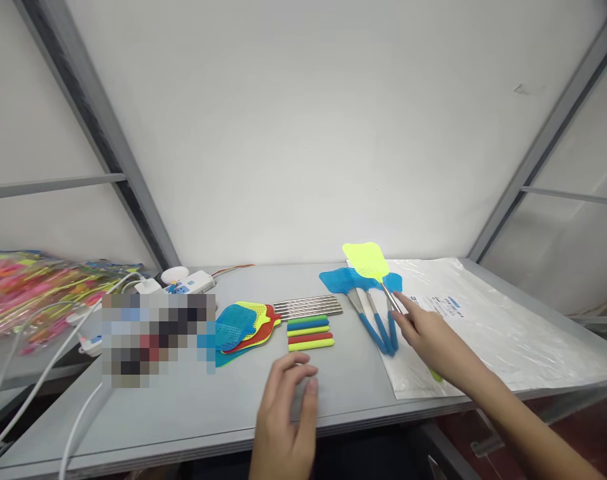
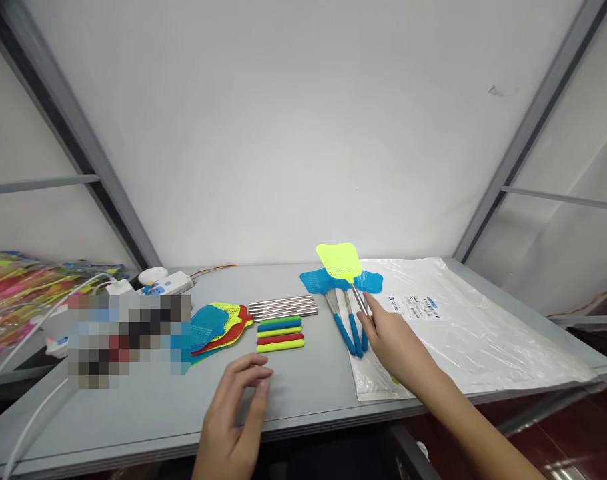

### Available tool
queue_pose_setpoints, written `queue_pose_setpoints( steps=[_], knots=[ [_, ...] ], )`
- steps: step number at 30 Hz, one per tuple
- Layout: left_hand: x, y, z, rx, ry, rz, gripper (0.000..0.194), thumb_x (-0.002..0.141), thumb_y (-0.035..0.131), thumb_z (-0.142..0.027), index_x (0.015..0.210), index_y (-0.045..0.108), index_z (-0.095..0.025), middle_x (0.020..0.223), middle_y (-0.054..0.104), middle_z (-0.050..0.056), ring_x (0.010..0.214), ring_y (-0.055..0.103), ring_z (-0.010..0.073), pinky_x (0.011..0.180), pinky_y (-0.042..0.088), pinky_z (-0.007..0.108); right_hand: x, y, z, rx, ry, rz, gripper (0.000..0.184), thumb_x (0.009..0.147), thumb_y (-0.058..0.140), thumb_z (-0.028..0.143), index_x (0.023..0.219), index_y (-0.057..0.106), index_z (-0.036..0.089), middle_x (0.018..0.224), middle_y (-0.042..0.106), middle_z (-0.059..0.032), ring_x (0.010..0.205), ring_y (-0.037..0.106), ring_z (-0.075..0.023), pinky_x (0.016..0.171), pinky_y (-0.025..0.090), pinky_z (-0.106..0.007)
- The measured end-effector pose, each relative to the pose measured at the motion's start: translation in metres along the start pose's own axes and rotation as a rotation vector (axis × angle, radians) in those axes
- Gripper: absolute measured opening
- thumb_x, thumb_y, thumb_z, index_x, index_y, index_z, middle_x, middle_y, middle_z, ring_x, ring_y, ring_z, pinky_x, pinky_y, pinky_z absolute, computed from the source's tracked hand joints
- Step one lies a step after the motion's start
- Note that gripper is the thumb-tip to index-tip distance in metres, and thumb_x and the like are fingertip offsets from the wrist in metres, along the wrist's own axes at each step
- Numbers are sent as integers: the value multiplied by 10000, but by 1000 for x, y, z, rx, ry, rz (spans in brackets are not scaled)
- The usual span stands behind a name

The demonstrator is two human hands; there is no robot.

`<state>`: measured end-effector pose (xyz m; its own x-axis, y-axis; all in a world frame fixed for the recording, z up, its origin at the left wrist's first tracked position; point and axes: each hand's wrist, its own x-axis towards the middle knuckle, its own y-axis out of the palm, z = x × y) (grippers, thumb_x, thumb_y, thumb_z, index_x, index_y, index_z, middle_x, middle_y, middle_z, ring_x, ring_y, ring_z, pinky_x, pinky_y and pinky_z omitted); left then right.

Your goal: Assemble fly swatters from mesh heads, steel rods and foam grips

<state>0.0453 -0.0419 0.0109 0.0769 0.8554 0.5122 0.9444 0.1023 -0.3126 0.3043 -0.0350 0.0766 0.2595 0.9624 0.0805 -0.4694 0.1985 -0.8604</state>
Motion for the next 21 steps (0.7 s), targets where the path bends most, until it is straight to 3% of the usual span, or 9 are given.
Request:
queue_pose_setpoints(
  steps=[2, 4, 11, 21],
  knots=[
    [9, -16, 14, 121, 64, -26, 131, 936, 509, -290, 986, 621, -245, 1174, 573, 71, 1112, 554, 235, 938, 453, 364, 19, 2, 8, -127, 26, 13, 468, 991, 265, 409, 1378, 377, 171, 734, 642, -51, 652, 605, -232, 573, 366, -296],
    [15, -32, 29, 203, 87, -88, 116, 935, 513, -282, 976, 612, -239, 1151, 580, 66, 1100, 558, 229, 928, 450, 354, 39, 8, 16, -190, 20, 57, 405, 991, 282, 374, 1296, 433, 156, 782, 655, -80, 676, 619, -239, 572, 368, -296],
    [20, -72, 54, 234, 17, -244, 117, 942, 499, -293, 921, 597, -231, 1044, 605, 46, 1022, 579, 216, 923, 432, 346, 79, 34, 23, -292, 15, 137, 265, 974, 315, 265, 1091, 512, 132, 841, 647, -141, 728, 625, -270, 612, 390, -331],
    [20, -76, 57, 200, -38, -244, 118, 941, 504, -302, 936, 601, -234, 1011, 611, 23, 1000, 579, 198, 914, 433, 316, 84, 47, 14, -364, -4, 141, 216, 964, 330, 236, 1021, 526, 162, 949, 652, -134, 826, 625, -245, 602, 369, -300]
  ],
)
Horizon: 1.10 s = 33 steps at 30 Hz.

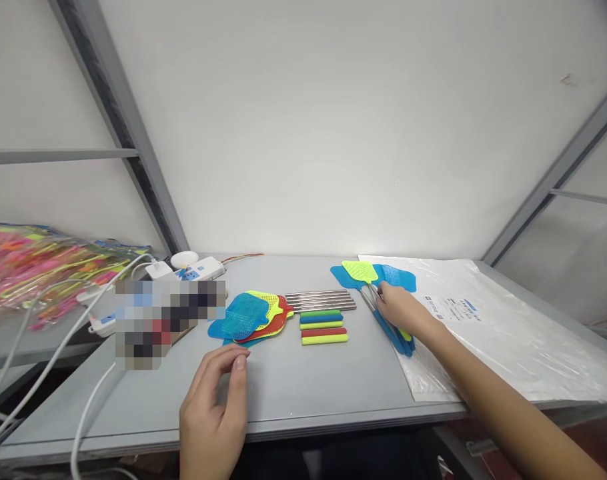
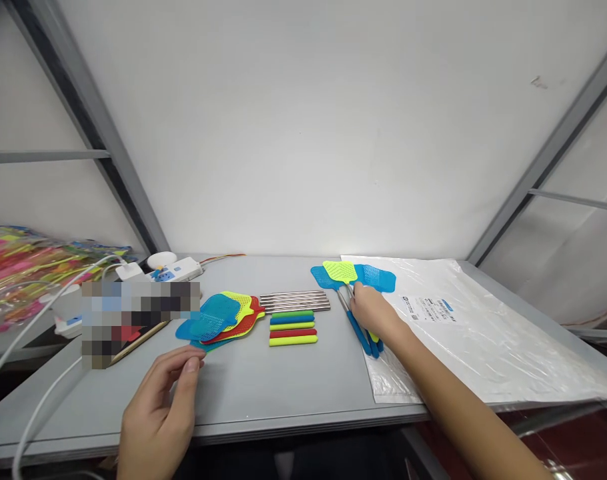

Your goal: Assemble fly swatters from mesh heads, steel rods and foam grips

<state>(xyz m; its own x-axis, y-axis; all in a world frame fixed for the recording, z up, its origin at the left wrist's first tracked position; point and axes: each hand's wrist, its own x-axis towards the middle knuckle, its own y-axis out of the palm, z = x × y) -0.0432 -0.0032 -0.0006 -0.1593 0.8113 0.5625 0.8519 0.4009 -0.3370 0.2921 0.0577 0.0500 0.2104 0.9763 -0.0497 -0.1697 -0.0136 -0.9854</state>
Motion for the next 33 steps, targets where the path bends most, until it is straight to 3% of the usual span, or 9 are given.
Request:
queue_pose_setpoints(
  steps=[13, 23, 27, 33],
  knots=[
    [-1, 2, 1, 38, 16, 33, 126, 934, 511, -316, 934, 605, -232, 995, 624, 22, 973, 593, 201, 903, 436, 310, -3, 1, 1, 16, 4, -1, 214, 954, 373, 231, 1059, 536, 139, 990, 657, -153, 881, 639, -266, 625, 384, -307],
    [0, 2, -3, 48, 18, 65, 132, 943, 499, -298, 918, 602, -220, 969, 637, 30, 952, 599, 195, 862, 452, 284, -8, -8, 5, 7, -30, -48, 381, 974, 342, 273, 1299, 422, 90, 1076, 655, -199, 944, 643, -293, 675, 411, -322],
    [1, 4, -7, 42, 22, 132, 145, 956, 482, -284, 911, 602, -216, 989, 636, 45, 974, 597, 200, 870, 454, 295, -5, -21, 29, -25, -199, -53, 370, 986, 317, 293, 1289, 477, 155, 1218, 624, -165, 1034, 617, -280, 744, 419, -323],
    [5, -6, -7, 119, 35, 122, 146, 961, 481, -274, 971, 617, -222, 1048, 639, 59, 1052, 563, 229, 903, 455, 356, 34, -15, 90, -86, -511, 81, 277, 923, 459, 248, 1123, 651, 235, 1132, 680, -91, 963, 631, -236, 737, 415, -298]
  ],
)
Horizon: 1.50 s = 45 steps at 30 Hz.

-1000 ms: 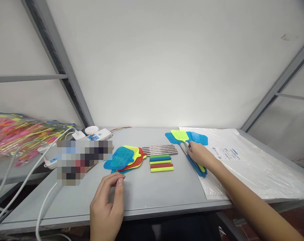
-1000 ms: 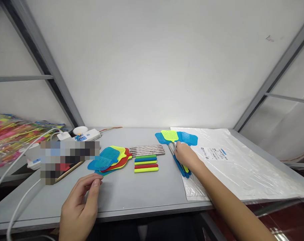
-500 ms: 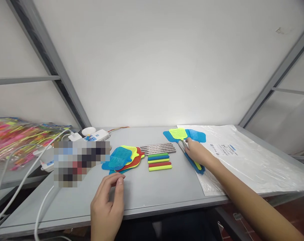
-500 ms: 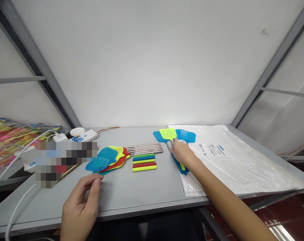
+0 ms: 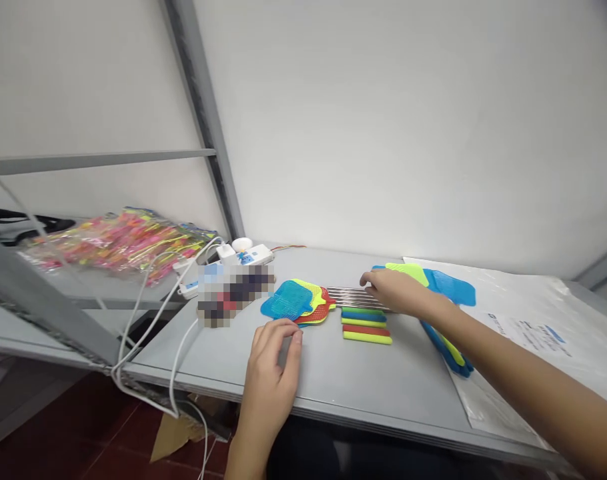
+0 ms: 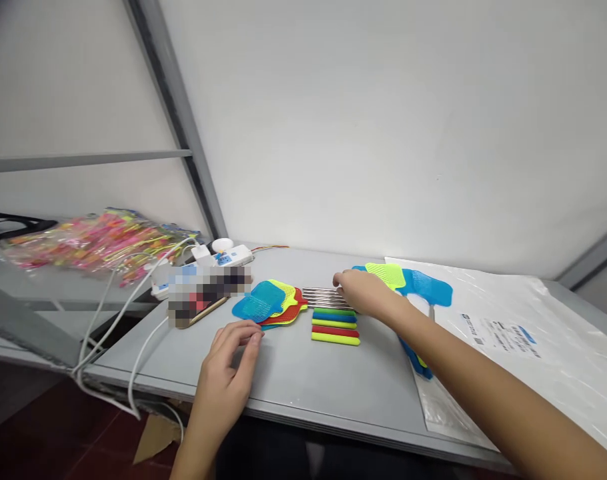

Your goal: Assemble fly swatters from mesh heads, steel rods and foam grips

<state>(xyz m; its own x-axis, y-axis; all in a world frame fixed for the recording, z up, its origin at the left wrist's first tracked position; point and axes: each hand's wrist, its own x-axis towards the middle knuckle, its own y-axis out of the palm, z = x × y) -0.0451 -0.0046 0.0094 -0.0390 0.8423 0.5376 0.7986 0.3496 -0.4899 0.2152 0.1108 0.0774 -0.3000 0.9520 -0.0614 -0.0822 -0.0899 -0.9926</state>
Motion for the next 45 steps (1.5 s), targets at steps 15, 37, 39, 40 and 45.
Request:
queue_pose_setpoints(
  steps=[15, 37, 39, 40, 45],
  knots=[
    [6, -3, 0, 91, -51, 63, 133, 964, 482, -245, 975, 613, -231, 1130, 590, 62, 1128, 497, 237, 962, 432, 385, 63, 9, -1, -30, -175, 76, 141, 806, 535, 200, 904, 632, 169, 891, 663, -97, 723, 575, -195, 604, 385, -279],
    [9, -8, 15, 264, -36, 138, 170, 971, 486, -305, 1066, 610, -238, 1240, 541, 58, 1192, 431, 254, 1015, 389, 433, -56, 29, 42, -242, -430, 16, 239, 908, 473, 210, 1073, 647, 202, 888, 740, -66, 720, 697, -244, 540, 332, -298],
    [8, -7, 12, 224, -25, 121, 159, 973, 484, -290, 1045, 613, -233, 1224, 549, 61, 1184, 444, 247, 1011, 389, 421, -56, 38, 45, -291, -383, 4, 248, 901, 459, 189, 1060, 649, 177, 825, 737, -87, 670, 695, -256, 506, 304, -298],
    [7, -7, 10, 195, -17, 116, 151, 974, 482, -279, 1032, 613, -231, 1212, 554, 61, 1175, 455, 240, 1006, 392, 409, -56, 41, 47, -301, -366, 1, 248, 895, 455, 179, 1051, 647, 167, 801, 734, -95, 649, 691, -260, 497, 292, -299],
    [1, -1, -2, -30, 0, 90, 127, 976, 477, -239, 988, 603, -223, 1103, 603, 48, 1088, 540, 199, 953, 425, 339, -62, 29, 54, -77, -310, -4, 178, 832, 512, 184, 992, 585, 156, 768, 701, -91, 611, 635, -236, 507, 277, -293]
  ],
)
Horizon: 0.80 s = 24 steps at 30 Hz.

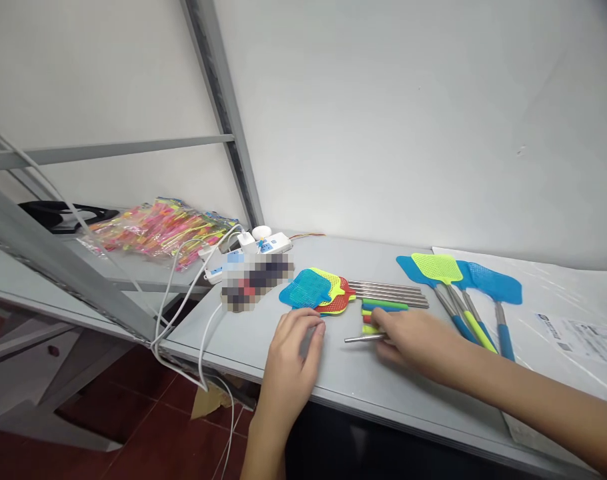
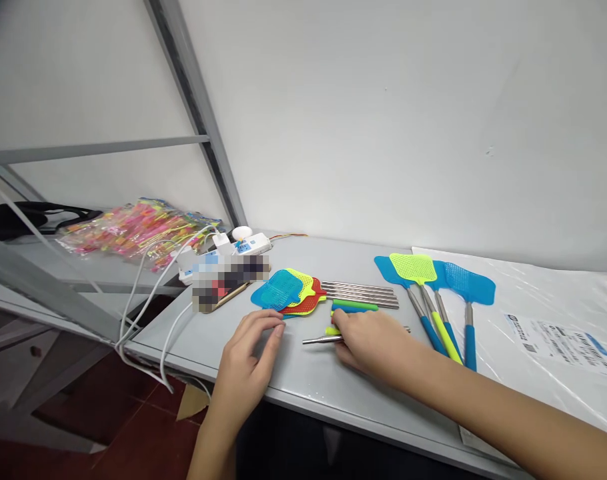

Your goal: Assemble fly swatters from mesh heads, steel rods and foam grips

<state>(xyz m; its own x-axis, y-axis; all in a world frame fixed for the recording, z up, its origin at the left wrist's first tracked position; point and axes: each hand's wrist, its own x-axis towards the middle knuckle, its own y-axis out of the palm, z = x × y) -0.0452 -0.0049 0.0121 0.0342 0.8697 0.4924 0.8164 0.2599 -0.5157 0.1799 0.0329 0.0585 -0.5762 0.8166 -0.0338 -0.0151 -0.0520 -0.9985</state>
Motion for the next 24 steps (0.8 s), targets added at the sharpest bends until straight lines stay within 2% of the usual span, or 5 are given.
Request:
queue_pose_setpoints(
  steps=[5, 9, 13, 17, 24],
  knots=[
    [-13, 23, -29, -390, -177, 126, 255, 960, 526, -326, 1203, 538, -249, 1203, 606, 58, 1104, 576, 201, 963, 449, 324, -15, -26, 18, 647, 17, -156, 138, 841, 499, 152, 958, 467, 218, 696, 548, 37, 596, 477, -133, 546, 322, -252],
    [-22, 45, -55, -639, -279, 274, 430, 983, 450, -412, 1372, 423, -230, 1346, 539, 109, 1198, 543, 232, 1007, 436, 356, -22, -20, 38, 960, -31, -214, 114, 868, 463, 120, 865, 427, 228, 735, 472, 45, 638, 410, -117, 572, 326, -244],
    [-23, 53, -59, -601, -293, 172, 411, 989, 393, -447, 1311, 484, -208, 1177, 619, 109, 1102, 577, 241, 950, 438, 358, -23, -9, 43, 1129, -6, -281, 131, 909, 490, 193, 794, 431, 213, 727, 430, 43, 632, 365, -109, 570, 314, -252],
    [-16, 48, -51, -456, -330, 212, 309, 1009, 345, -430, 1114, 541, -215, 835, 603, 23, 802, 566, 186, 786, 424, 305, -20, -25, 31, 1582, 80, -435, 56, 922, 524, 271, 907, 532, 218, 585, 376, 83, 499, 298, -85, 472, 266, -225],
    [-12, 45, -50, -382, -248, 306, 244, 1026, 318, -370, 925, 486, -224, 849, 561, 4, 809, 523, 171, 769, 374, 279, 3, -63, 37, 1975, -86, -722, 340, 958, 396, 319, 693, 568, 195, 452, 206, 85, 416, 218, -86, 416, 265, -220]
  ],
)
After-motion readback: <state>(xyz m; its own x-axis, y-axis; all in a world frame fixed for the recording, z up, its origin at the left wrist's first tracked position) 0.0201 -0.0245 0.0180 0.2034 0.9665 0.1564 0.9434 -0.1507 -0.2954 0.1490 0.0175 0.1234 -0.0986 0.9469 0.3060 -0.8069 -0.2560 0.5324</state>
